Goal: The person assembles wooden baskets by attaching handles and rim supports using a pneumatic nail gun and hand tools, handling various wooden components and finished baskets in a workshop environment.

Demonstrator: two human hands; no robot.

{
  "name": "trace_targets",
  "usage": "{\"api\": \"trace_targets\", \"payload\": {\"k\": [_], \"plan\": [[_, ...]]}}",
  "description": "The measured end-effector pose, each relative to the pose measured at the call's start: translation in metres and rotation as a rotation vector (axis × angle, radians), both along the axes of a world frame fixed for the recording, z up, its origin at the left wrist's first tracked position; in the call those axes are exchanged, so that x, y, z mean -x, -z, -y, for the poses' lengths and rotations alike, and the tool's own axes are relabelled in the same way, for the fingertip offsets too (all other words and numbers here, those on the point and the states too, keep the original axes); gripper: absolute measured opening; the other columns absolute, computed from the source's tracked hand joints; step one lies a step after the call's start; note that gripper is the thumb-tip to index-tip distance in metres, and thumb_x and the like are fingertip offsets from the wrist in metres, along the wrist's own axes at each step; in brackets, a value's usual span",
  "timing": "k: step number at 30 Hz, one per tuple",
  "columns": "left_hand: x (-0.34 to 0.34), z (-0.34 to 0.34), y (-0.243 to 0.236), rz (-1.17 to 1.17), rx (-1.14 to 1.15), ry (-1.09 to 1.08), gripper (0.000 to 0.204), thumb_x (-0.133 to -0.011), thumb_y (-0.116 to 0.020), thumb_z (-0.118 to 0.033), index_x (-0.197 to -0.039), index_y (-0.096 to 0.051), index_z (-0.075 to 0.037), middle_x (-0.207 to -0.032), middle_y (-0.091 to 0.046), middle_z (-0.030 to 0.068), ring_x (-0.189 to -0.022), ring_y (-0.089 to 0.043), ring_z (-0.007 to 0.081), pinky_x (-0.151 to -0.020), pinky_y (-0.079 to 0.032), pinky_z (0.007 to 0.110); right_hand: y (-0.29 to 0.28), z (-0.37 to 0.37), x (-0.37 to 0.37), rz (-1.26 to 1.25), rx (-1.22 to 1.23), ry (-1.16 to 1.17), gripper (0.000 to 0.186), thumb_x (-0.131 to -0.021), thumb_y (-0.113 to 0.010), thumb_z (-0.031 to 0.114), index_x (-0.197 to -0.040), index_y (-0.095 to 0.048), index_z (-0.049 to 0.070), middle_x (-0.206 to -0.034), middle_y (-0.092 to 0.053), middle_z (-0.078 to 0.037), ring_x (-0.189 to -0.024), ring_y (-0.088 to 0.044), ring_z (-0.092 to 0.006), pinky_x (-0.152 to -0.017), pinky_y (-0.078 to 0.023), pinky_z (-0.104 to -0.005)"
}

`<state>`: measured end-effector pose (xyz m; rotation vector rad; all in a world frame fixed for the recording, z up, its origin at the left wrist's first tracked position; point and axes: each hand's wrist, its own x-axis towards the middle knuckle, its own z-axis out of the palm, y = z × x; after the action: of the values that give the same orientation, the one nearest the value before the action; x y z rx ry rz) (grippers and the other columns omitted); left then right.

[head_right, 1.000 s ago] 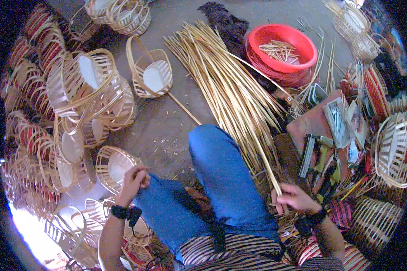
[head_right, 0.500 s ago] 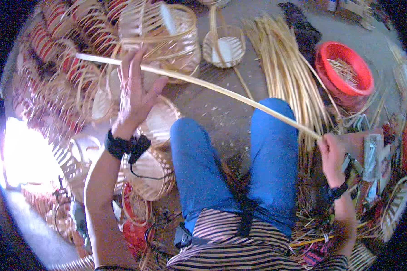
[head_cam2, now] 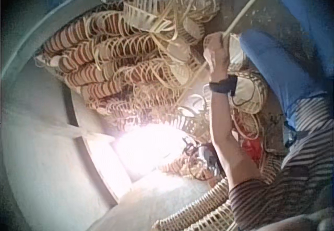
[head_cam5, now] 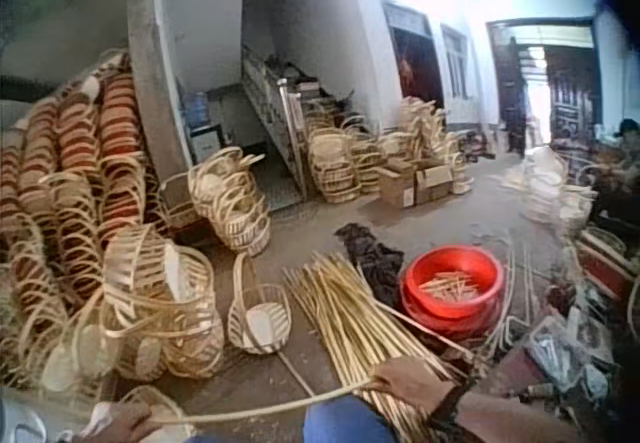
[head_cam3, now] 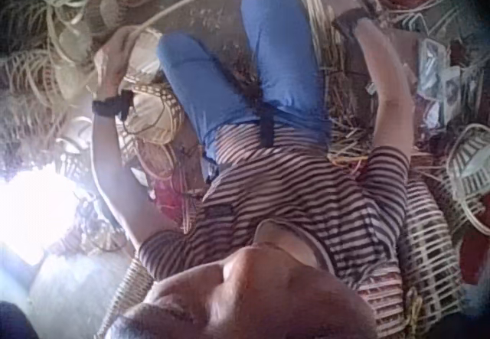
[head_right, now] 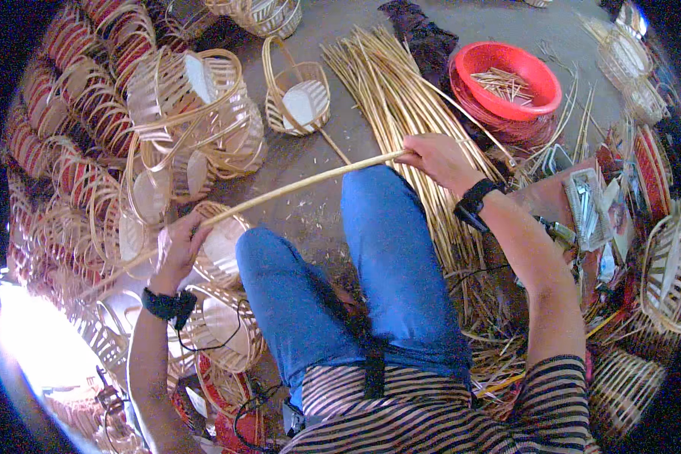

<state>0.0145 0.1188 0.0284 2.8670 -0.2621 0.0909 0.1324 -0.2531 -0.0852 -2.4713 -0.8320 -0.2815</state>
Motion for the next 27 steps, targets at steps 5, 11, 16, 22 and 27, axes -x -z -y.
{"api": "trace_targets", "payload": {"k": [5, 11, 16, 22, 27], "plan": [[0.000, 0.018, 0.007, -0.055, 0.023, -0.146, 0.023, -0.075, -0.052, -0.026, -0.073, -0.054, -0.004, -0.058, -0.051, 0.0105, -0.053, -0.050, 0.0214, -0.050, -0.038, 0.031, 0.015, 0.000, 0.001, -0.079, -0.025, 0.098, 0.032, -0.074, -0.051, 0.038, -0.065, -0.045, 0.007, -0.055, -0.047, -0.011, -0.055, -0.048, -0.0298, -0.049, -0.035, -0.0376], [0.013, 0.019, 0.043, -0.189, 0.328, -0.282, 0.024, -0.076, -0.049, -0.024, -0.066, -0.055, -0.003, -0.051, -0.044, 0.0003, -0.049, -0.039, 0.0067, -0.045, -0.030, 0.022, 0.021, -0.004, 0.015, -0.194, -0.088, 0.227, 0.033, -0.074, -0.051, 0.038, -0.067, -0.046, 0.007, -0.054, -0.048, -0.012, -0.053, -0.048, -0.0305, -0.047, -0.034, -0.0384], [0.012, 0.034, 0.067, -0.257, 0.466, -0.340, 0.032, -0.075, -0.049, -0.032, -0.065, -0.056, -0.003, -0.050, -0.047, 0.0042, -0.048, -0.043, 0.0108, -0.045, -0.033, 0.026, 0.041, -0.001, 0.032, -0.349, -0.185, 0.346, 0.037, -0.075, -0.050, 0.041, -0.068, -0.050, 0.004, -0.056, -0.049, -0.015, -0.053, -0.047, -0.0316, -0.048, -0.034, -0.0395], [-0.008, 0.070, 0.065, -0.215, 0.343, -0.394, 0.032, -0.074, -0.047, -0.035, -0.071, -0.059, -0.005, -0.059, -0.054, 0.0112, -0.056, -0.053, 0.0217, -0.051, -0.038, 0.032, 0.075, 0.001, 0.074, -0.443, -0.403, 0.537, 0.040, -0.078, -0.047, 0.037, -0.062, -0.049, 0.000, -0.052, -0.045, -0.017, -0.047, -0.044, -0.0272, -0.046, -0.031, -0.0380], [-0.023, 0.089, 0.073, -0.217, 0.177, -0.341, 0.036, -0.074, -0.045, -0.040, -0.078, -0.059, -0.008, -0.069, -0.056, 0.0152, -0.068, -0.054, 0.0311, -0.059, -0.041, 0.038, 0.092, 0.018, 0.094, -0.411, -0.433, 0.597, 0.035, -0.077, -0.050, 0.032, -0.064, -0.051, 0.000, -0.052, -0.045, -0.014, -0.047, -0.043, -0.0222, -0.046, -0.032, -0.0346]]}}
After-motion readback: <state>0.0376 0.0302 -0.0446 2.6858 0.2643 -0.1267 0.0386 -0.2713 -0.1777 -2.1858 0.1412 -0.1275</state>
